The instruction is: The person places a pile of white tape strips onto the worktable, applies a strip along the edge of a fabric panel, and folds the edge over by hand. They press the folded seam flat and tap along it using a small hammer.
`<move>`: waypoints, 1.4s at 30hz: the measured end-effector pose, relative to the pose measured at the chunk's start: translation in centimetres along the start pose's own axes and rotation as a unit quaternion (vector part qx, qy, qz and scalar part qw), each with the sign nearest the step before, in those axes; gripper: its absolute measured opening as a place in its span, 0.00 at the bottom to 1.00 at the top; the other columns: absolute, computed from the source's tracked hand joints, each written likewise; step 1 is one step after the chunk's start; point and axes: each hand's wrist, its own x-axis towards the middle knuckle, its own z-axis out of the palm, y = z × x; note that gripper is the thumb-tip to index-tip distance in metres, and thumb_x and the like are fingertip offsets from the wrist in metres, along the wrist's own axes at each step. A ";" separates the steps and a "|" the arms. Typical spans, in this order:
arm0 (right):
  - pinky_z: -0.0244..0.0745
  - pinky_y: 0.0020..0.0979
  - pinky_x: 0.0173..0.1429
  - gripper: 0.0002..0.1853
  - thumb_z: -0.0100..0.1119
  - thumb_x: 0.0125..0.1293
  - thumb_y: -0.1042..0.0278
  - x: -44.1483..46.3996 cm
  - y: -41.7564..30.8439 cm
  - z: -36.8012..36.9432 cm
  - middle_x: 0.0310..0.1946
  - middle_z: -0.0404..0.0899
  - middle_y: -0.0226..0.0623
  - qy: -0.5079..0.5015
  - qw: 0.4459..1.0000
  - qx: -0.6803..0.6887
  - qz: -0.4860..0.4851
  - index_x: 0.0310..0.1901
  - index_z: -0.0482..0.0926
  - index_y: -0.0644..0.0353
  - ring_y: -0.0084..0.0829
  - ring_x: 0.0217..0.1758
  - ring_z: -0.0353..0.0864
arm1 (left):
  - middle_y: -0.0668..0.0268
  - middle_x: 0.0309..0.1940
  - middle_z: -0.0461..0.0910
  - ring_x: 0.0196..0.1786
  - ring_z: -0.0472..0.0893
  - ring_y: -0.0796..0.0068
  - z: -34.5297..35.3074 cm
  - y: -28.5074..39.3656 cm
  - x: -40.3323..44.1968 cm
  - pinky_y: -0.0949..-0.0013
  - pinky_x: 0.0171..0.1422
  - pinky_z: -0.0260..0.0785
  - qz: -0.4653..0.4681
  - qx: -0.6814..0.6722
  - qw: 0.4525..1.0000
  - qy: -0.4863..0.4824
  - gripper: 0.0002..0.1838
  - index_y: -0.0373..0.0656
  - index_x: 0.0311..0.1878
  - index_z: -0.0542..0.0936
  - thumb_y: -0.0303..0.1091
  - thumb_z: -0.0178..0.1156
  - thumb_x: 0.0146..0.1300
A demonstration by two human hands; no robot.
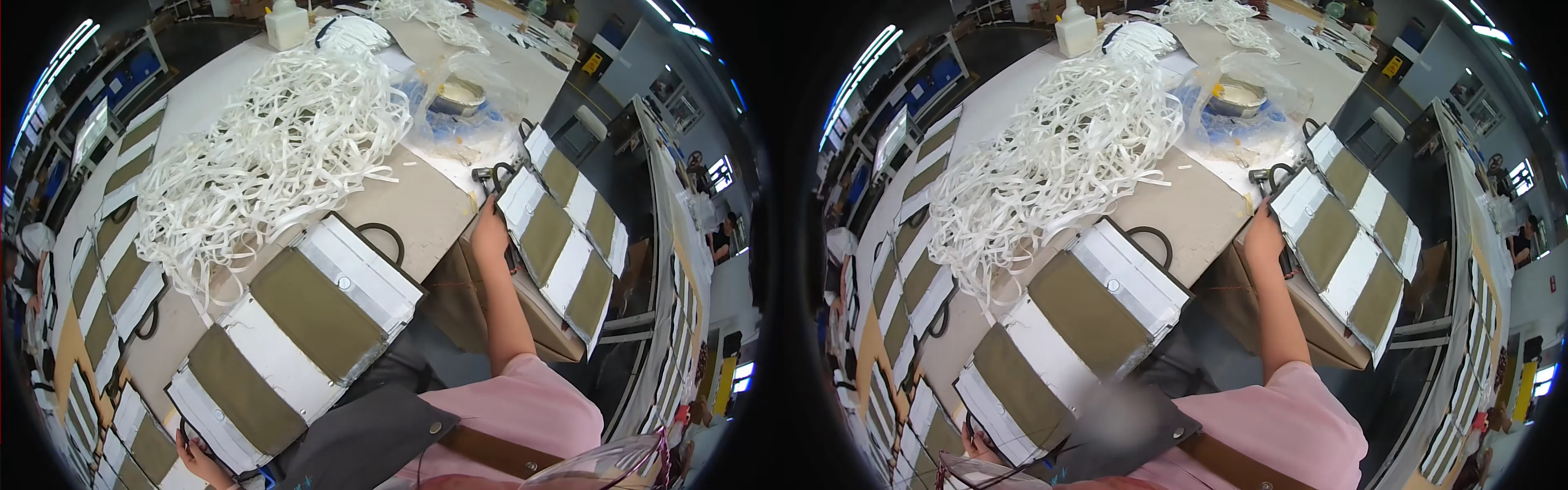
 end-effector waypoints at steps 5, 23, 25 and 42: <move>0.78 0.49 0.50 0.27 0.50 0.66 0.78 -0.9 -0.8 -2.4 0.44 0.80 0.55 0.015 0.997 0.048 -0.055 0.68 0.68 0.66 0.53 0.47 0.83 | 0.71 0.35 0.77 0.32 0.70 0.87 1.0 1.6 -1.0 0.82 0.36 0.64 0.020 0.021 1.000 -0.006 0.22 0.44 0.68 0.75 0.26 0.50 0.73; 0.69 0.51 0.63 0.22 0.62 0.58 0.75 -6.7 -4.4 -4.1 0.53 0.77 0.47 0.119 0.926 0.126 -0.335 0.57 0.79 0.59 0.51 0.60 0.73 | 0.68 0.41 0.79 0.34 0.73 0.85 1.1 1.3 -1.2 0.80 0.35 0.65 0.007 0.041 0.999 0.016 0.22 0.44 0.68 0.75 0.26 0.52 0.72; 0.70 0.50 0.60 0.18 0.61 0.63 0.72 -8.7 -1.1 -4.4 0.53 0.77 0.45 0.129 0.962 0.094 -0.223 0.56 0.79 0.59 0.51 0.57 0.74 | 0.69 0.42 0.79 0.32 0.70 0.87 0.0 -1.1 0.5 0.82 0.35 0.62 0.031 0.031 0.999 -0.001 0.22 0.43 0.69 0.74 0.26 0.52 0.73; 0.78 0.44 0.61 0.18 0.57 0.60 0.78 -8.7 9.2 -1.7 0.59 0.77 0.48 0.049 0.984 -0.072 -0.158 0.54 0.78 0.67 0.50 0.59 0.80 | 0.64 0.45 0.79 0.42 0.74 0.77 1.6 3.1 -0.3 0.73 0.44 0.67 -0.049 0.055 0.997 -0.006 0.18 0.42 0.62 0.77 0.30 0.59 0.69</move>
